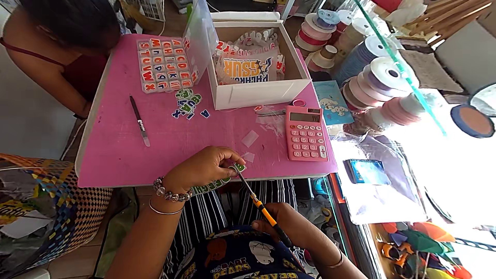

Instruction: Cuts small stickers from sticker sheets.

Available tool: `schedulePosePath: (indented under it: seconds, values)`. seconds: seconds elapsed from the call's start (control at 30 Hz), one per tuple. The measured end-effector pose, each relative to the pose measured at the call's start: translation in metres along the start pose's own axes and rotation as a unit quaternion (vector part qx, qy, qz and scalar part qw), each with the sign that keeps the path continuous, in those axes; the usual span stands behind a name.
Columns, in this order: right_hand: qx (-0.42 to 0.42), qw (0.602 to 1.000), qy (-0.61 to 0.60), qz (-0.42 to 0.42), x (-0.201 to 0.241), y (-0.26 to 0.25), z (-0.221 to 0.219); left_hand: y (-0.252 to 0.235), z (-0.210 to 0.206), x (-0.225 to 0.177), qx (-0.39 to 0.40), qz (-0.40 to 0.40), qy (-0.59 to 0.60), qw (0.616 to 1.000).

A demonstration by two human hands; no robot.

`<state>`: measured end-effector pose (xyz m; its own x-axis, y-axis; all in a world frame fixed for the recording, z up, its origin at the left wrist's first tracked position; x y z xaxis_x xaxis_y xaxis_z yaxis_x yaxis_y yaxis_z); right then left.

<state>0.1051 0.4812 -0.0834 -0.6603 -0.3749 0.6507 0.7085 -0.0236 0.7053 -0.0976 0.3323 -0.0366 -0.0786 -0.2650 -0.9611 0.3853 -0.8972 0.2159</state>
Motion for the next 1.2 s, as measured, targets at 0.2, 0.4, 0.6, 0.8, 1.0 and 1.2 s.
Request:
schedulePosePath:
  seconds: [0.2,0.4,0.6,0.8,1.0,1.2]
  values:
    - [-0.005,1.000,0.017,-0.009,-0.001,0.000,0.001,0.000,0.000,0.000,0.003,0.004,-0.002,1.000]
    - [-0.014,0.999,0.030,-0.011,-0.002,-0.002,0.002,0.000,0.000,-0.001,0.005,0.012,-0.001,1.000]
    - [-0.018,0.999,0.035,-0.018,-0.007,0.002,0.002,0.008,0.022,-0.007,-0.083,-0.044,-0.051,0.994]
    - [-0.022,0.999,0.029,-0.028,-0.014,0.006,0.002,0.006,0.102,-0.041,-0.306,0.010,-0.284,0.909]
    - [-0.027,0.999,0.033,-0.026,-0.015,0.007,0.002,-0.017,0.124,-0.038,-0.270,0.067,-0.385,0.880]
    - [-0.034,0.999,0.023,-0.024,-0.018,0.010,0.004,-0.005,0.123,-0.047,-0.330,0.098,-0.366,0.865]
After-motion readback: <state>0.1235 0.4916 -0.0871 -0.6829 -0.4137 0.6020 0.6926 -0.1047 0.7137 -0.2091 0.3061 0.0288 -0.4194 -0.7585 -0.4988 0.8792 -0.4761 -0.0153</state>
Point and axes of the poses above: each hand's wrist, its own y-axis away from the middle knuckle, its own z-axis out of the back of the hand, x = y × z, the point moved 5 cm from there along -y, towards the middle knuckle, and after that the axes turned 3 degrees about -x, right-handed, at the moved point
